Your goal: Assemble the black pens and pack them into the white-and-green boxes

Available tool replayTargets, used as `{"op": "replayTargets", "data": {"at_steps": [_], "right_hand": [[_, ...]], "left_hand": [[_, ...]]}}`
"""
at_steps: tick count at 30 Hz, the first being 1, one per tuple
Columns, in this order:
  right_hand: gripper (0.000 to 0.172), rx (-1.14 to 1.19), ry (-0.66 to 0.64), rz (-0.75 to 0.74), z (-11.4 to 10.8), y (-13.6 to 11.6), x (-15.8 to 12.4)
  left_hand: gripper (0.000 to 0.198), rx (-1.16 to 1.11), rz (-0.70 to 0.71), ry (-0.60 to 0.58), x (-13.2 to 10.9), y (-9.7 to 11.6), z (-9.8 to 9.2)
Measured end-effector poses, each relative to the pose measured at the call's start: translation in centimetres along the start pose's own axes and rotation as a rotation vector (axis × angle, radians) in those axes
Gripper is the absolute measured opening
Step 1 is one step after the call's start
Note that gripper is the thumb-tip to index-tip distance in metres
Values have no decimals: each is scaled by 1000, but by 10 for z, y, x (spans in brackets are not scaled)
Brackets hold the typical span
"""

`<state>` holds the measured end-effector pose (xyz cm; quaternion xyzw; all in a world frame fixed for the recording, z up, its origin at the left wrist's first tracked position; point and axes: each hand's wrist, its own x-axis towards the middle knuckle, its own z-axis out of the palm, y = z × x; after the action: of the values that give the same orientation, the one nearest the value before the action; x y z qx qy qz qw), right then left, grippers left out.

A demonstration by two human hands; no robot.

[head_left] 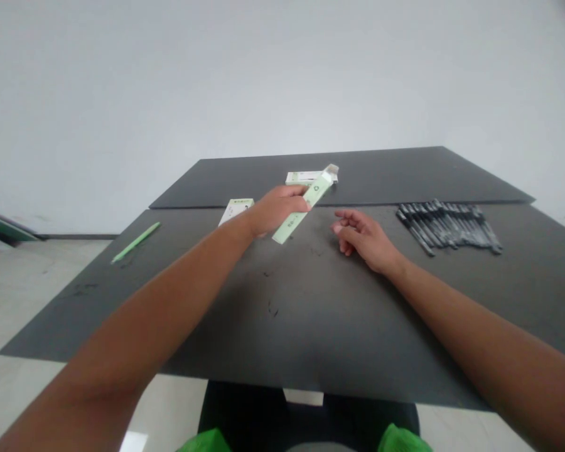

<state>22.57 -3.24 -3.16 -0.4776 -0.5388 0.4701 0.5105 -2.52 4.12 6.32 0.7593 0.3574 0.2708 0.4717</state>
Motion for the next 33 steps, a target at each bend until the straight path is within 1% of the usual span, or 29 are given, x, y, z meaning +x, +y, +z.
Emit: {"op": "replayTargets", "data": {"at_steps": [2,4,6,7,8,9,11,13,14,16,17,18,19,21,24,27,30,31,33], "right_hand": [[58,76,-62,-40,-1,0,-2],[53,110,-121,-54,-1,1,-4],[48,95,-144,-35,0,1,-5],[48,89,-142,-18,1,1,-5],[48,95,-133,-1,1,1,-4],[49,110,-123,18,3,0,-3],[50,157,-76,65,5,-2,-2],[49,194,-16,122,8,-5,-1],[47,206,9,150,9,-7,-1],[45,233,40,190,12,-10,-1],[44,245,47,201,13,-12,-2],[44,253,52,206,14,-13,-3],[44,259,55,209,15,-14,-4],[44,254,47,214,15,-15,-4],[42,205,34,214,11,-13,-2],[41,54,101,175,2,-10,3],[40,-246,217,97,-17,-15,10],[40,-403,267,80,-26,-19,11],[30,-808,362,23,-46,-27,14]], "left_hand": [[45,-285,-171,-103,-19,-10,23],[45,-495,-322,-186,-30,-24,39],[44,-617,-393,-249,-34,-37,49],[44,-642,-399,-255,-35,-43,51],[45,-634,-393,-232,-35,-47,52],[45,-588,-372,-178,-36,-49,52],[44,-371,-306,-24,-38,-49,50],[47,-19,-214,126,-43,-44,49],[52,173,-152,179,-46,-40,51],[59,533,-24,226,-51,-33,57],[65,662,20,236,-54,-30,62],[72,749,28,237,-55,-28,67],[77,802,22,243,-56,-27,71],[76,868,0,255,-57,-27,76],[62,902,-16,244,-55,-28,76],[57,889,-11,211,-55,-30,71],[58,906,-11,200,-57,-33,67],[58,915,-14,198,-58,-34,66],[57,925,-16,193,-60,-37,64]]}}
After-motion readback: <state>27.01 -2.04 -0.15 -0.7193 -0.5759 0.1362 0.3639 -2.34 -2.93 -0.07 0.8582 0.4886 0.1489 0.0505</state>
